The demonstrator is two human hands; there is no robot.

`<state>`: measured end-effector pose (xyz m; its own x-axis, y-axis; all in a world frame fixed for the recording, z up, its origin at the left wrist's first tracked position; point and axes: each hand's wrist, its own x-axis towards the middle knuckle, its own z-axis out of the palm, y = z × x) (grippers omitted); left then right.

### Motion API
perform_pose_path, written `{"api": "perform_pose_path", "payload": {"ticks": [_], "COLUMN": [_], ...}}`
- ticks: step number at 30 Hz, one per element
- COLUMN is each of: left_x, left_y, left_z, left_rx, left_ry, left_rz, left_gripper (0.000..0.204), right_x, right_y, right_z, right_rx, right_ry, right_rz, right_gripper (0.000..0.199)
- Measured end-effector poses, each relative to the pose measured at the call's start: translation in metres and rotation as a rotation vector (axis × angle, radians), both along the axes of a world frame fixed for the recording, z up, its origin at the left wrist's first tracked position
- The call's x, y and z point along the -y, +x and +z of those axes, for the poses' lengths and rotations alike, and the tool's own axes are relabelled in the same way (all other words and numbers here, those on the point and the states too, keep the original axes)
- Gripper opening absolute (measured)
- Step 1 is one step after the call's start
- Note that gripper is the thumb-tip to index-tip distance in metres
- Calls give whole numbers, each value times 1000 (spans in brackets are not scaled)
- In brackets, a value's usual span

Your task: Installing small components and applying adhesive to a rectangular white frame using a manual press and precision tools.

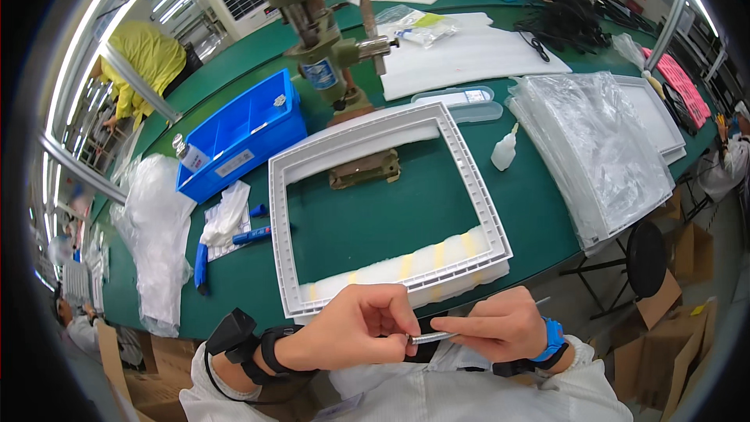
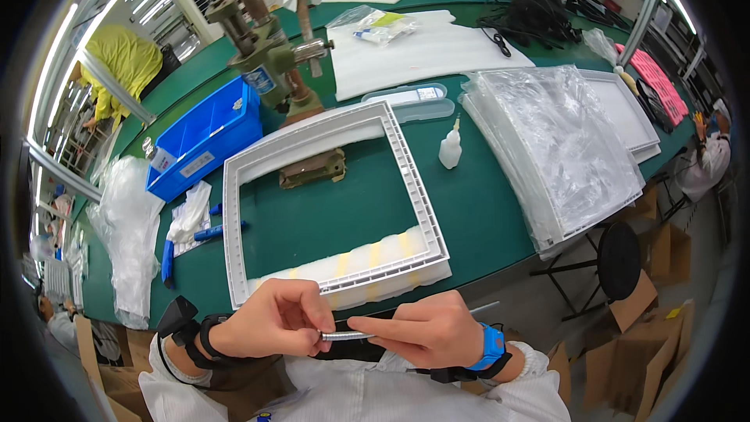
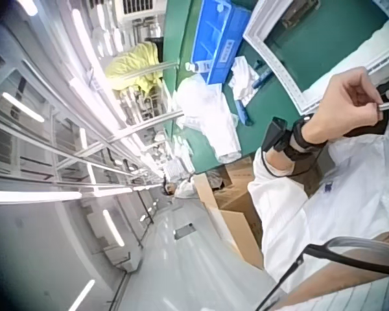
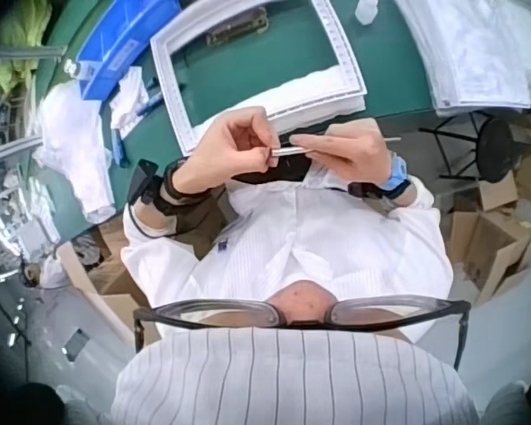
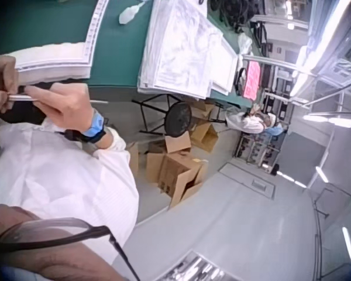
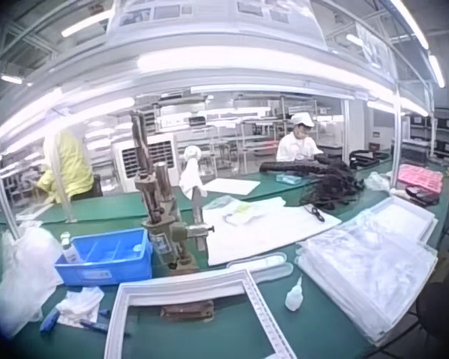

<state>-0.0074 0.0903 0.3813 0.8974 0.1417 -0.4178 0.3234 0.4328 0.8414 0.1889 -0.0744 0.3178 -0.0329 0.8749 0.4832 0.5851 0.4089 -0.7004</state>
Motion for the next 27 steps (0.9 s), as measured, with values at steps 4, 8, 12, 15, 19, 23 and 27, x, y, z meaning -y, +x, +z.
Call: {"api": "perform_pose_path", "payload": {"ticks": [4,8,12,15,19,23,27], "left_x": [-1,-28,-49,-66,-78,-83,-81], "left_y": [15,36,96,137,168,185,193], "left_z": [11,32,30,5,-17,-26,-25], "left_rx": [-40,148,-21,-43,-77,-82,-73], "left_ry": [-32,218,652,741,884,948,1048], "left_rz": [12,180,80,-1,-26,-46,-80], "left_gripper": [12,12,9,13,13,11,11], "right_x": [2,19,24,17,19,22,23], "right_y": [11,42,84,97,103,108,113], "right_z": [-7,-28,-37,-52,-58,-58,-60], "right_rx": [-51,-179,-231,-416,-504,-555,-558], "right_ry": [81,176,-25,-103,-128,-142,-128], "right_rz": [-12,-159,-516,-576,-579,-577,-559], "right_gripper": [39,39,33,30,28,28,29]}}
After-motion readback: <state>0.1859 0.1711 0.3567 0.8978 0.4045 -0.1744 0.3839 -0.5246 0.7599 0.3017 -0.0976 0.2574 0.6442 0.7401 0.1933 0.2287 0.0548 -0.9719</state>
